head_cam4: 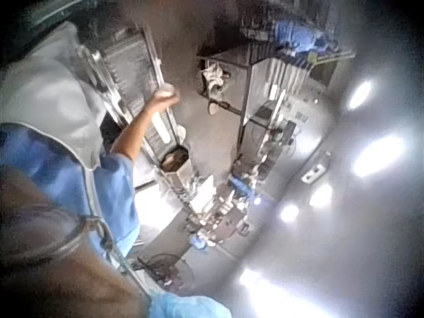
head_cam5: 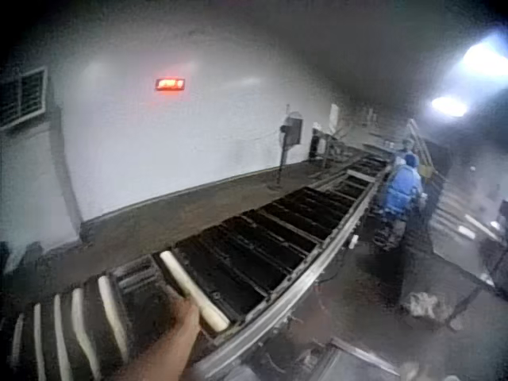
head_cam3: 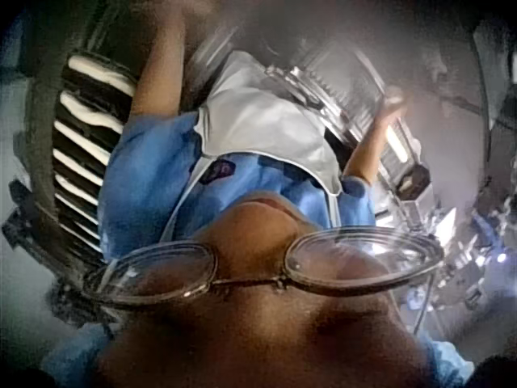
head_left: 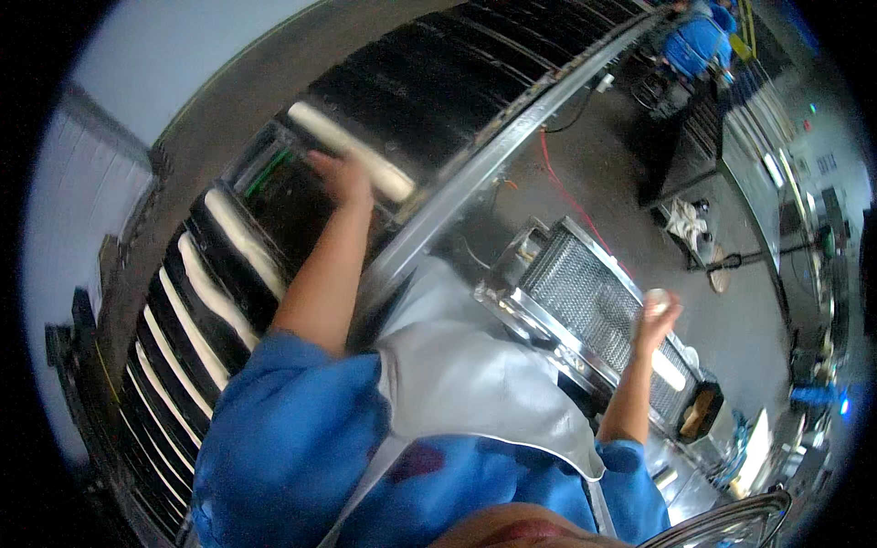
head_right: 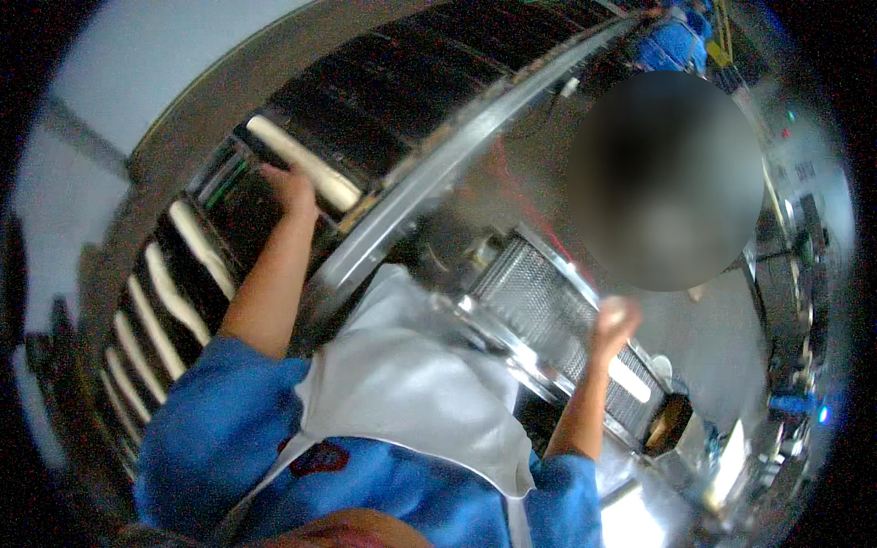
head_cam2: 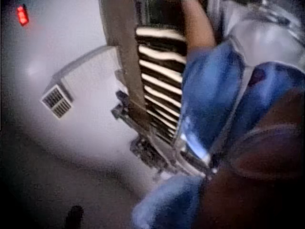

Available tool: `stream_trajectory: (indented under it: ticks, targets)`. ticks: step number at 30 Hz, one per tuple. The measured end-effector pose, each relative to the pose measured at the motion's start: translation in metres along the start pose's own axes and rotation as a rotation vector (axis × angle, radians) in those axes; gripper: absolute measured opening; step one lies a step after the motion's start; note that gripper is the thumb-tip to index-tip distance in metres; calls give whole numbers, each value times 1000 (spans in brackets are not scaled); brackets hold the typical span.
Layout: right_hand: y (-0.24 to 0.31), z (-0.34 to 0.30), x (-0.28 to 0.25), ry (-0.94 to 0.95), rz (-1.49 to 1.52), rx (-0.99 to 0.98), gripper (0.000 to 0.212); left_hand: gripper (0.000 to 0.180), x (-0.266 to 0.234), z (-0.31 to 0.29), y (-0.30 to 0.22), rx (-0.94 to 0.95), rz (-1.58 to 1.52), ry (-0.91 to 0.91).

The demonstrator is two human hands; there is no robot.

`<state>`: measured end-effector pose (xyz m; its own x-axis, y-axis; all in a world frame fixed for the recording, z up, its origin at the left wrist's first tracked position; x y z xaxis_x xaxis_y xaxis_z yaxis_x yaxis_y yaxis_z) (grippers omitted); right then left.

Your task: The person picks up long, white dough pieces from a conveyor belt and places them onto a metal rack. They handle the dough by hand, arranging the pieces in rows on the rack.

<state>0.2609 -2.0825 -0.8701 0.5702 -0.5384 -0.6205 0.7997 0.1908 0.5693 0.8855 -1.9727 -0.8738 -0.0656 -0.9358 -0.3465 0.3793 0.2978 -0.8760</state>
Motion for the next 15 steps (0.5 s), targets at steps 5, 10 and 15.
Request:
stream_trajectory:
  ticks: [5, 10, 15]
  targets:
    - [168, 89, -70, 144, 913, 84, 68, 60, -3, -12, -10, 81, 117, -5]
    - [292, 164, -49, 450, 1388, -16, 79, 58, 1, -9, -19, 91, 157, 53]
    - [420, 125, 56, 524, 1532, -92, 40, 57, -4, -9, -41, 40, 158, 81]
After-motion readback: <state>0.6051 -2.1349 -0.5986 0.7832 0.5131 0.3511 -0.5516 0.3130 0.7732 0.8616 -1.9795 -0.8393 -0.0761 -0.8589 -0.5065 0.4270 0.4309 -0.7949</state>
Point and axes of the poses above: each hand's wrist, its own z-axis towards the middle knuckle, its own x-axis out of the palm, y = z × x, the point moved 1 cm from there along z, towards the middle knuckle, and after that the axes turned 15 degrees about x, right-handed, at the moved point
